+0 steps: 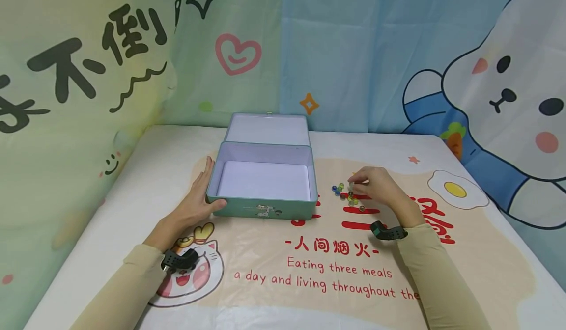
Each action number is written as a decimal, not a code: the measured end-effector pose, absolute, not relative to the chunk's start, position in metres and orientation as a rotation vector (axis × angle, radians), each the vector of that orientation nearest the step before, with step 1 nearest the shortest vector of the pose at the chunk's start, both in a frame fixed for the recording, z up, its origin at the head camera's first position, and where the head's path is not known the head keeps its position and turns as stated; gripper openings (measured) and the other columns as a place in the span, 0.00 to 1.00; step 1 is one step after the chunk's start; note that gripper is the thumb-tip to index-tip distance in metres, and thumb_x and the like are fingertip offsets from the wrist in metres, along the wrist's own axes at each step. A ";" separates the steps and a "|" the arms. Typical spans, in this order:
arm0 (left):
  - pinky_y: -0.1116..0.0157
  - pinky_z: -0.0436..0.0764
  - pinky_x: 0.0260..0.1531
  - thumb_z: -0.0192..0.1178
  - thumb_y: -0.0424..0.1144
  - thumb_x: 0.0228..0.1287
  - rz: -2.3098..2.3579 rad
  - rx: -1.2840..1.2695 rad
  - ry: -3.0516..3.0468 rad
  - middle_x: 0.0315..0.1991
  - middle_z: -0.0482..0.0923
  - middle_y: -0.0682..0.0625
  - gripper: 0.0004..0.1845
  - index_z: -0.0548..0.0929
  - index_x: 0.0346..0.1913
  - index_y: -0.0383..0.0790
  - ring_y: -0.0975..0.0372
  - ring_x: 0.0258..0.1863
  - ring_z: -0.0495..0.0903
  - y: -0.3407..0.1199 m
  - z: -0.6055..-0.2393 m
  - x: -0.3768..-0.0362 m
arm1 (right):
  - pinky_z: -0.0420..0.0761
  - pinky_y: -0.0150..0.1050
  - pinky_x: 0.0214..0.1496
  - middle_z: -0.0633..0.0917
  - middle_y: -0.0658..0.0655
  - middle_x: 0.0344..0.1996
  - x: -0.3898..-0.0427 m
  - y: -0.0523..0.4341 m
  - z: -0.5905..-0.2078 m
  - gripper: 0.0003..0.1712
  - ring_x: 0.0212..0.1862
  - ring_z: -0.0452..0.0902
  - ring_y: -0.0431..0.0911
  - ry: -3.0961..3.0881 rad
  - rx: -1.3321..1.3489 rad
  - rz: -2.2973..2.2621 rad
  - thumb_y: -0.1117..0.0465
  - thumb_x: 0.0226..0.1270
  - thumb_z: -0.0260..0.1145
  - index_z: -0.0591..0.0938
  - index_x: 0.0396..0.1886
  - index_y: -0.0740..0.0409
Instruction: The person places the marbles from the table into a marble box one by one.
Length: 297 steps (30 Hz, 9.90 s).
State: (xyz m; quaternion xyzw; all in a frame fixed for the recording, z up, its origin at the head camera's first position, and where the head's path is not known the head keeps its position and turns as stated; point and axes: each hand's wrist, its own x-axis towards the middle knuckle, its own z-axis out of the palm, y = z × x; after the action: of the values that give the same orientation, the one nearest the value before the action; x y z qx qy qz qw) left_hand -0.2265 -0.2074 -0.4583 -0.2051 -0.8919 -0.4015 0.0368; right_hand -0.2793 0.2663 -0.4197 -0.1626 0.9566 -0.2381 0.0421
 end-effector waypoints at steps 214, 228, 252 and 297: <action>0.42 0.45 0.70 0.52 0.74 0.53 -1.312 -0.629 -2.716 0.77 0.29 0.46 0.60 0.28 0.75 0.52 0.49 0.76 0.37 -0.210 -0.460 -0.230 | 0.81 0.33 0.42 0.88 0.52 0.37 -0.356 0.068 -0.411 0.09 0.37 0.82 0.39 2.604 -0.997 -0.622 0.62 0.59 0.70 0.88 0.39 0.56; 0.43 0.44 0.71 0.52 0.75 0.52 -1.334 -0.640 -2.700 0.77 0.29 0.45 0.60 0.27 0.74 0.53 0.49 0.76 0.36 -0.210 -0.460 -0.230 | 0.80 0.33 0.45 0.88 0.51 0.36 -0.356 0.067 -0.412 0.06 0.39 0.82 0.39 2.601 -0.999 -0.545 0.62 0.59 0.70 0.87 0.37 0.55; 0.44 0.44 0.71 0.53 0.73 0.54 -1.351 -0.633 -2.703 0.77 0.29 0.44 0.60 0.28 0.75 0.51 0.50 0.76 0.36 -0.209 -0.459 -0.229 | 0.80 0.35 0.47 0.88 0.51 0.37 -0.350 0.068 -0.407 0.07 0.39 0.81 0.40 2.587 -0.942 -0.535 0.63 0.60 0.69 0.87 0.38 0.54; 0.42 0.47 0.70 0.54 0.73 0.52 -1.431 -0.645 -2.687 0.77 0.30 0.47 0.59 0.26 0.74 0.60 0.47 0.75 0.40 -0.208 -0.461 -0.225 | 0.79 0.43 0.54 0.86 0.52 0.46 -0.340 0.103 -0.375 0.17 0.50 0.81 0.44 2.626 -0.904 -1.067 0.57 0.61 0.69 0.85 0.49 0.57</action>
State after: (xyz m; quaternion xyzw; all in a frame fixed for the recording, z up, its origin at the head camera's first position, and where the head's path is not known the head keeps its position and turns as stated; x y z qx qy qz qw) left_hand -0.2255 -0.2081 -0.4612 -0.2073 -0.8633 -0.4599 0.0147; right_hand -0.3399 0.1029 -0.3748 -0.3029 0.8795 -0.3575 0.0830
